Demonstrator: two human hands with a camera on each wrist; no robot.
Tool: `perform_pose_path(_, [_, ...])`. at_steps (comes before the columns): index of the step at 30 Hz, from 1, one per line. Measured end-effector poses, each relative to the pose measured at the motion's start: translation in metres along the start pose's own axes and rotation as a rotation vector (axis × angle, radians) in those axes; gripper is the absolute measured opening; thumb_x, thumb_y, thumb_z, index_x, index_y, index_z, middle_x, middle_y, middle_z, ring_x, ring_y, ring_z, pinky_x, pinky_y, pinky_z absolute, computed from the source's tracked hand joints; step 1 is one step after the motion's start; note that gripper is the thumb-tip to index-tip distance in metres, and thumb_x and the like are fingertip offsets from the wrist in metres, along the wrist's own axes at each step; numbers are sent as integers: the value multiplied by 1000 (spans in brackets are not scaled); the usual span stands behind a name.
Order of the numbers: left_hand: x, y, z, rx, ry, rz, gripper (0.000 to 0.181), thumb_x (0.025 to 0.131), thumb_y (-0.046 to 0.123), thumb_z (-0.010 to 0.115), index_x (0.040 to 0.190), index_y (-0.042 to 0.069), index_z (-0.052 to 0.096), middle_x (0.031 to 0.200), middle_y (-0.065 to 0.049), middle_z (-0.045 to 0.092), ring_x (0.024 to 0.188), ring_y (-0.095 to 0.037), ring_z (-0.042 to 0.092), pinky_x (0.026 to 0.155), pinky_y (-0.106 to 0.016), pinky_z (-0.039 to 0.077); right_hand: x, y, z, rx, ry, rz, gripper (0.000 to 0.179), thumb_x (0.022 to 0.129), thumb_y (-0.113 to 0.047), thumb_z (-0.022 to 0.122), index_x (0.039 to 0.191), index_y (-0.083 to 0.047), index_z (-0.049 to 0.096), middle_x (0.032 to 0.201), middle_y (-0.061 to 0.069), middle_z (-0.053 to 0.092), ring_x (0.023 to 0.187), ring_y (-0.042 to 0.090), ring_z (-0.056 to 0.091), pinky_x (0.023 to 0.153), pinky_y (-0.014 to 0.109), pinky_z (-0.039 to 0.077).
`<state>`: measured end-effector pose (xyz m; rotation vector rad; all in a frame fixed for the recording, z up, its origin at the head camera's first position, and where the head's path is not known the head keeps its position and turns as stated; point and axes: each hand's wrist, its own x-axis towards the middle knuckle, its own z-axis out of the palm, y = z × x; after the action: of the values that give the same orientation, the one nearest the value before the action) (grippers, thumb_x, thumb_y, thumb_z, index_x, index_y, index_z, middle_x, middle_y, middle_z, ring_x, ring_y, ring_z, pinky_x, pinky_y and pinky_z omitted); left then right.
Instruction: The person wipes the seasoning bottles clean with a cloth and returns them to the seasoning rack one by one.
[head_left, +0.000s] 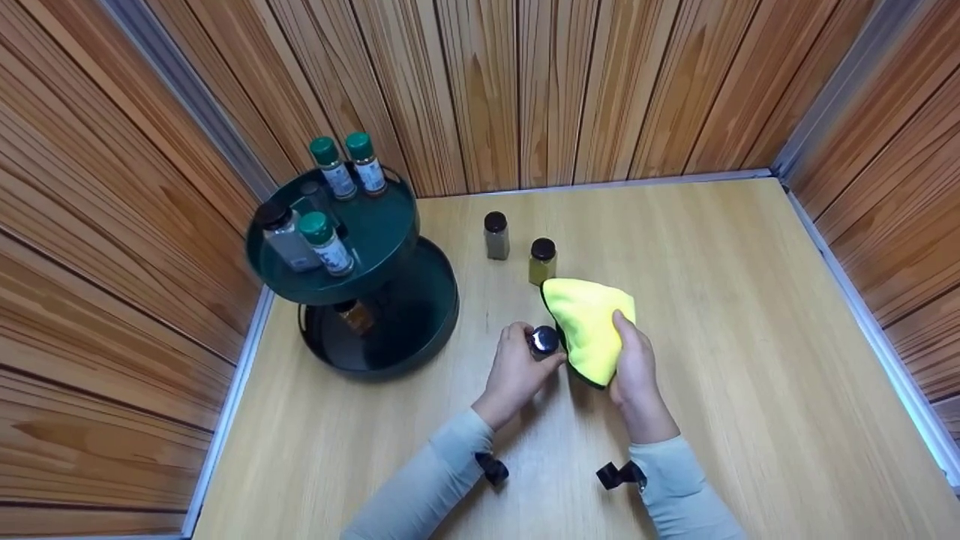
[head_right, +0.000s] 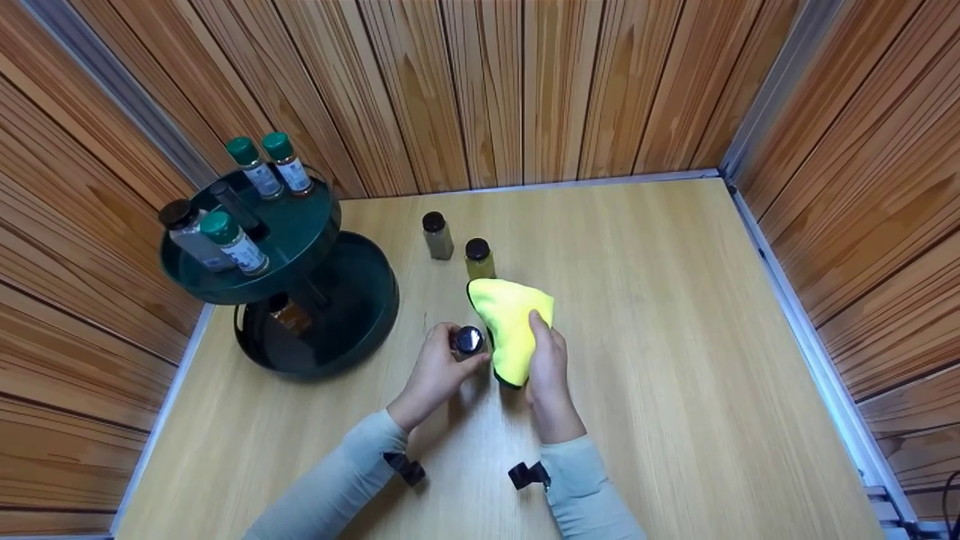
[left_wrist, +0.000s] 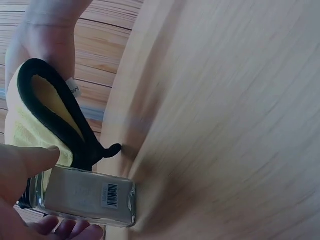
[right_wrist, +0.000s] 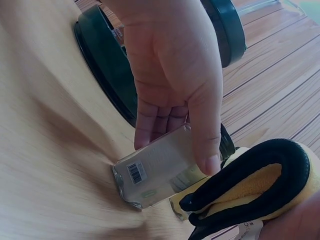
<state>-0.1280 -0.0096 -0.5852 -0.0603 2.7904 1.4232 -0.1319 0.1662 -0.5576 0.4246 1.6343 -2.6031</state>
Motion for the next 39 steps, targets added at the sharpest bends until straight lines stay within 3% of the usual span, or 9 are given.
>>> perform_pose_path(5, [2, 0, -6, -32, -40, 6, 61, 81, 30, 88, 125, 4, 55, 120, -8, 59, 116, -21, 58, 104, -36, 48, 0, 1, 1, 4, 5, 0, 37, 108, -36, 48, 117, -2, 59, 95, 1, 71, 88, 16, 68, 81, 31, 55])
perform_pose_path(18, [8, -10, -23, -97, -211, 105, 50, 83, 13, 84, 126, 1, 62, 124, -16, 67, 118, -30, 63, 104, -44, 49, -3, 8, 1, -12, -4, 8, 37, 107, -38, 51, 108, -2, 62, 88, 4, 70, 81, 17, 68, 74, 31, 55])
perform_pose_path(23, [8, -9, -25, -44, -184, 95, 56, 81, 22, 88, 127, 3, 61, 125, -15, 66, 119, -28, 62, 107, -43, 47, -1, 8, 6, -7, 2, 0, 37, 107, -36, 51, 112, -1, 61, 89, 4, 70, 82, 18, 68, 77, 32, 55])
perform_pose_path(29, [6, -7, -23, 4, -110, 79, 51, 78, 26, 91, 116, 6, 65, 114, -10, 67, 107, -21, 63, 98, -40, 51, -1, 8, 9, -10, -14, 11, 40, 107, -36, 51, 112, 2, 61, 88, 6, 70, 81, 19, 68, 77, 33, 56])
perform_pose_path(35, [10, -2, -27, 3, -159, 84, 41, 80, 20, 89, 112, 8, 68, 112, -13, 70, 98, -17, 61, 91, -38, 51, -2, 5, 13, -13, -31, 5, 38, 107, -36, 51, 108, 1, 62, 86, 6, 70, 79, 19, 68, 74, 32, 56])
perform_pose_path(39, [14, -3, -28, 32, -181, 120, 36, 79, 21, 89, 106, 8, 70, 99, -8, 68, 86, -15, 55, 78, -33, 48, -3, 5, 14, -31, -42, -11, 40, 107, -38, 51, 108, 1, 63, 85, 6, 70, 76, 19, 68, 69, 32, 56])
